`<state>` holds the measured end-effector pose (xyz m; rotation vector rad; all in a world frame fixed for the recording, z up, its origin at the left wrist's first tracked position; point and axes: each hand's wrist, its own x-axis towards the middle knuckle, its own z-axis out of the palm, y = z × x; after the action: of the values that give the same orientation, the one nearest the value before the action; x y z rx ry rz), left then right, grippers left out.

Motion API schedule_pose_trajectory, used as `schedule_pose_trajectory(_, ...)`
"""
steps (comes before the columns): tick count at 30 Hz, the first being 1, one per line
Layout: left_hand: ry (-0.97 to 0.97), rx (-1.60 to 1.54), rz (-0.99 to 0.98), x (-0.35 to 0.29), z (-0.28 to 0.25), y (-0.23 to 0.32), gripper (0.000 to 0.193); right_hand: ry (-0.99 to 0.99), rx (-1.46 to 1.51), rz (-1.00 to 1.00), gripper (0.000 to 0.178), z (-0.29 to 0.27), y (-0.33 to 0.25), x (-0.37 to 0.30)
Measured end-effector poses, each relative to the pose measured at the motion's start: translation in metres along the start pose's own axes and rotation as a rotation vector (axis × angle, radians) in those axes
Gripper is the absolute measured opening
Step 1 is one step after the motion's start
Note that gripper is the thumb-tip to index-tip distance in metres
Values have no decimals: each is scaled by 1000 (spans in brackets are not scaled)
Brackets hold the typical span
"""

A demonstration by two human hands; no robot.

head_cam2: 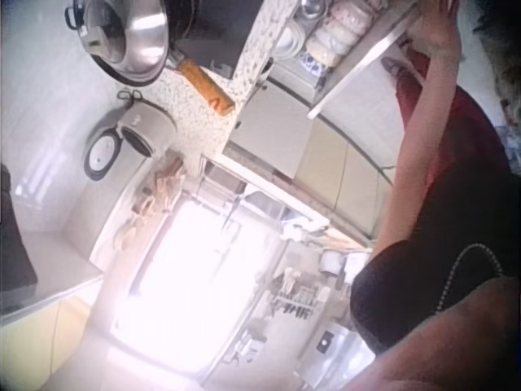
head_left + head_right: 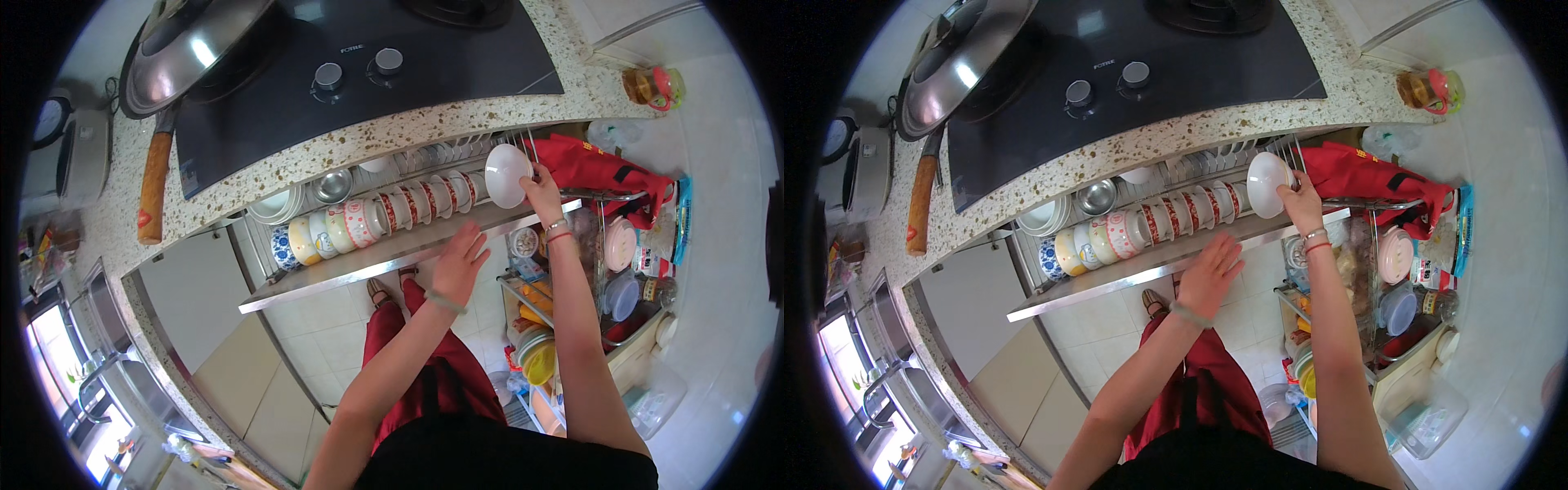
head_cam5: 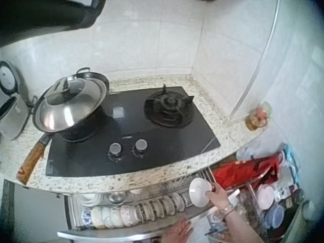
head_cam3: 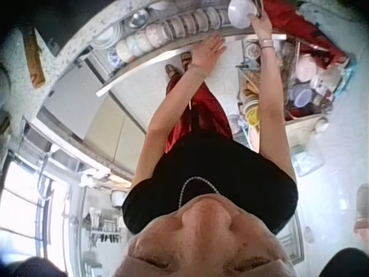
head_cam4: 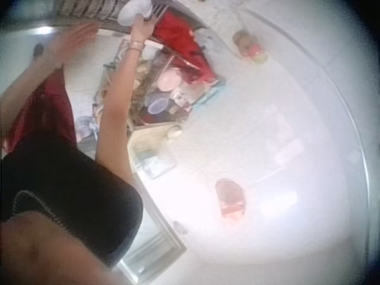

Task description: The person retrieves a glass kettle from a water dispenser, walks to the kitchen, and pours water into a blender containing chopped orange pieces. They secure the blender lid, plug it in, and set the timer. Afterward, they return the kettle to the dispenser and wash a wok in the sink.

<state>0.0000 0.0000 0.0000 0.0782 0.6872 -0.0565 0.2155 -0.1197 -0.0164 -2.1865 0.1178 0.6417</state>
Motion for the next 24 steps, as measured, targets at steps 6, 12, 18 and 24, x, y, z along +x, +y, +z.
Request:
schedule_pose_trajectory(6, 275, 186, 78, 125, 52, -37, 50, 120, -611, -272, 62, 5, 17, 43)
schedule_pose_trajectory(12, 293, -57, 38, 158, 69, -51, 21, -28, -883, -338, 59, 24, 11, 48)
schedule_pose_trajectory(18, 462, -29, 21, 147, 67, -19, 22, -160, -1029, -345, 60, 48, 12, 53)
schedule_pose_trajectory(24, 521, -14, 89, 155, 33, -12, 25, -213, -985, -134, 70, 82, 30, 64)
